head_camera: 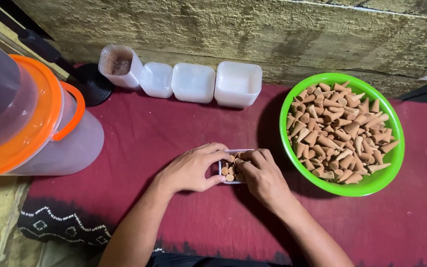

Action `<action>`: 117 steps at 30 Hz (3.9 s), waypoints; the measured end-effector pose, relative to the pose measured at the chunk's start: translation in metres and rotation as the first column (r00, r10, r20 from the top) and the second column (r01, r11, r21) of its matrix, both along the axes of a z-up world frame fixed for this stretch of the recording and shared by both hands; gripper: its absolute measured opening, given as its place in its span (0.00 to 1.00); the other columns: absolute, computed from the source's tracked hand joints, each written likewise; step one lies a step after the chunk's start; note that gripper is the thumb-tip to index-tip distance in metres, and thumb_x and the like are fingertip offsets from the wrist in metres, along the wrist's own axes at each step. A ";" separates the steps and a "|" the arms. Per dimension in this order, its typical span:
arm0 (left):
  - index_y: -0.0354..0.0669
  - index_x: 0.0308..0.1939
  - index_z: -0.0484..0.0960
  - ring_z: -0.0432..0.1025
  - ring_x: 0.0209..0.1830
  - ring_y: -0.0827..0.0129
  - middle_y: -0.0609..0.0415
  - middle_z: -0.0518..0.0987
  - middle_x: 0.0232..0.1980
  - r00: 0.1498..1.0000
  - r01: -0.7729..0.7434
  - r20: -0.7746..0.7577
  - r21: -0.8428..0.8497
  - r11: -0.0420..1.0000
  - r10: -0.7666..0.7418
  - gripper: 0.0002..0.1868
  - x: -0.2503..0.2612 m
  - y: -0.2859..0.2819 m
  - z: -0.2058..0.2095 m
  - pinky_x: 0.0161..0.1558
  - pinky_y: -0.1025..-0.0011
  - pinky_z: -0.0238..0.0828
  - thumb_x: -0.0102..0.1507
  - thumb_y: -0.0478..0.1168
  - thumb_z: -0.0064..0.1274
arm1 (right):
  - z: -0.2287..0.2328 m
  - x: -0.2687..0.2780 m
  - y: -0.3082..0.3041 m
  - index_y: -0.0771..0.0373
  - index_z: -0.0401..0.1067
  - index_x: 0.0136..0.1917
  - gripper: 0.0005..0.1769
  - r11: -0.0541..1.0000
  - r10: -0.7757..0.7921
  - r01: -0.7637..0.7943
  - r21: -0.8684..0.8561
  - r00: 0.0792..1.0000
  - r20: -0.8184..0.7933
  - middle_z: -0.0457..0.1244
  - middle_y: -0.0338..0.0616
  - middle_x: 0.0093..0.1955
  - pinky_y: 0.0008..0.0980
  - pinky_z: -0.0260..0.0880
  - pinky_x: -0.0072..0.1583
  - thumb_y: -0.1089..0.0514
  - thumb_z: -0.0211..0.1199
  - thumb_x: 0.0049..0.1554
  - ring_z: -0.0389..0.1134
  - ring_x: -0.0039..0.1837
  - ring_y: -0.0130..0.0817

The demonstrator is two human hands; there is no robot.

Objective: Packing small incense cones from a large green bowl into a small clear plastic container.

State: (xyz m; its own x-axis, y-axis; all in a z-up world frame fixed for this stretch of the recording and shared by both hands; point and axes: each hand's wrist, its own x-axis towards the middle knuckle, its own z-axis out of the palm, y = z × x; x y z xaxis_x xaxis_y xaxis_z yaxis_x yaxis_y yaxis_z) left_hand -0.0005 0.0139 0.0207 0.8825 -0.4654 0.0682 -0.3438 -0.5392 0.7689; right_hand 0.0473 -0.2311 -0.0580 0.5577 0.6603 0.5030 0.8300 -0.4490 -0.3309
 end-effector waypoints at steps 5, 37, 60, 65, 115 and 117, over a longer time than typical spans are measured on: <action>0.42 0.58 0.77 0.74 0.61 0.46 0.43 0.78 0.59 0.998 -0.036 -0.053 0.024 0.999 0.038 0.23 0.003 0.002 -0.006 0.62 0.52 0.68 0.60 0.43 0.60 | 0.004 -0.001 0.002 0.55 0.77 0.45 0.07 0.999 -0.019 0.020 0.032 0.999 -0.029 0.65 0.41 0.49 0.38 0.72 0.52 0.57 0.58 0.63 0.67 0.54 0.47; 0.45 0.56 0.82 0.74 0.25 0.57 0.47 0.77 0.27 0.984 -0.136 -0.132 -0.150 0.979 0.116 0.18 0.020 0.006 -0.038 0.31 0.60 0.73 0.64 0.45 0.54 | 0.040 -0.020 -0.047 0.54 0.78 0.55 0.16 0.984 0.032 -0.019 0.175 0.997 -0.069 0.66 0.47 0.59 0.47 0.72 0.57 0.58 0.54 0.59 0.69 0.61 0.50; 0.52 0.47 0.84 0.69 0.50 0.52 0.55 0.71 0.48 0.906 -0.275 0.403 0.329 0.903 0.128 0.15 0.178 -0.153 -0.005 0.46 0.56 0.69 0.61 0.51 0.57 | 0.029 0.034 -0.155 0.54 0.79 0.47 0.10 0.857 -0.451 0.420 0.297 0.892 0.041 0.67 0.45 0.47 0.46 0.70 0.55 0.64 0.62 0.54 0.69 0.51 0.47; 0.55 0.44 0.83 0.70 0.52 0.53 0.56 0.71 0.47 0.945 -0.300 0.233 0.329 0.895 0.231 0.12 0.197 -0.160 -0.021 0.50 0.54 0.69 0.61 0.52 0.57 | 0.020 0.037 -0.156 0.54 0.79 0.47 0.09 0.847 -0.470 0.435 0.304 0.881 0.048 0.67 0.42 0.48 0.44 0.70 0.57 0.64 0.62 0.54 0.68 0.52 0.44; 0.54 0.37 0.82 0.69 0.59 0.54 0.56 0.76 0.60 0.943 -0.198 0.308 0.220 0.955 0.125 0.06 -0.005 -0.013 -0.033 0.45 0.59 0.65 0.60 0.37 0.51 | 0.005 0.002 -0.022 0.56 0.78 0.51 0.11 0.967 0.065 -0.046 0.250 0.996 -0.067 0.65 0.46 0.49 0.47 0.71 0.54 0.58 0.56 0.59 0.69 0.53 0.51; 0.54 0.36 0.82 0.70 0.60 0.53 0.54 0.76 0.60 0.942 -0.210 0.308 0.223 0.952 0.135 0.07 -0.005 -0.014 -0.036 0.46 0.59 0.66 0.60 0.36 0.49 | 0.001 0.004 -0.031 0.55 0.79 0.54 0.13 0.972 0.022 0.006 0.235 0.993 -0.116 0.65 0.47 0.53 0.48 0.70 0.58 0.60 0.58 0.58 0.68 0.57 0.52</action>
State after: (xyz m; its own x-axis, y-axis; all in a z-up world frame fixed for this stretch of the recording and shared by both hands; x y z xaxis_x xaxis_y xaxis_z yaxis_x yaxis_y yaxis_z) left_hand -0.0051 0.0001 -0.0151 0.9108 -0.3424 0.2307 -0.4127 -0.7708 0.4853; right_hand 0.0515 -0.2618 -0.0572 0.6170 0.5364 0.5759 0.7825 -0.3402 -0.5215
